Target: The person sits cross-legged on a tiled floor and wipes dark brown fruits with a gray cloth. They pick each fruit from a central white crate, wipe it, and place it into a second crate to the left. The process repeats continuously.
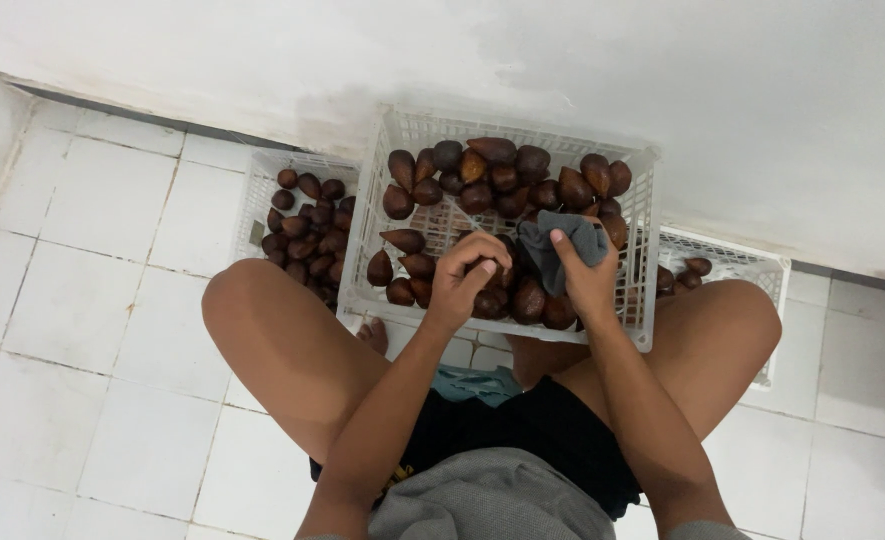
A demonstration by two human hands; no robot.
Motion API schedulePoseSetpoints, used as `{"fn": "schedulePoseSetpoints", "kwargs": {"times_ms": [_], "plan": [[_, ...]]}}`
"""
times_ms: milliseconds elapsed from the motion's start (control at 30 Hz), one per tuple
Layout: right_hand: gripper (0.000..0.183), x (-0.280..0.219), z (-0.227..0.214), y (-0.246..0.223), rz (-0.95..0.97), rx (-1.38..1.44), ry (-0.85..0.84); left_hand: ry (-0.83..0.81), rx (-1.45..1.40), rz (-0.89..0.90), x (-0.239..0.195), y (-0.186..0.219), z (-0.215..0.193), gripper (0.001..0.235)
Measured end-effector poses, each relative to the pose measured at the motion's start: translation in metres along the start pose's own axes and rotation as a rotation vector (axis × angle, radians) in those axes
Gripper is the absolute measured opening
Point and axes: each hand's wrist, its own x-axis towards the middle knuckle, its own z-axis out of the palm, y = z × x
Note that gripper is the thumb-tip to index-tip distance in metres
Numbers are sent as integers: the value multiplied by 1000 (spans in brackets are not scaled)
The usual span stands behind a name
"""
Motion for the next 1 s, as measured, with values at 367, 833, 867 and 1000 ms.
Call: {"fn": "schedulePoseSetpoints", "kwargs": {"times_ms": [367,833,867,1000], "plan": [[33,2,-2,8,8,6,-2,45,-157,18,0,-7,0,24],[31,0,3,-2,0,-11,11,46,-278,90,-3,-21,-2,20],[30,-1,3,-2,4,2,11,39,-273,67,-3,-23,-3,22],[35,-3,1,-2,-56,12,1,39,-322,-150,-9,-32,-11,29]]}}
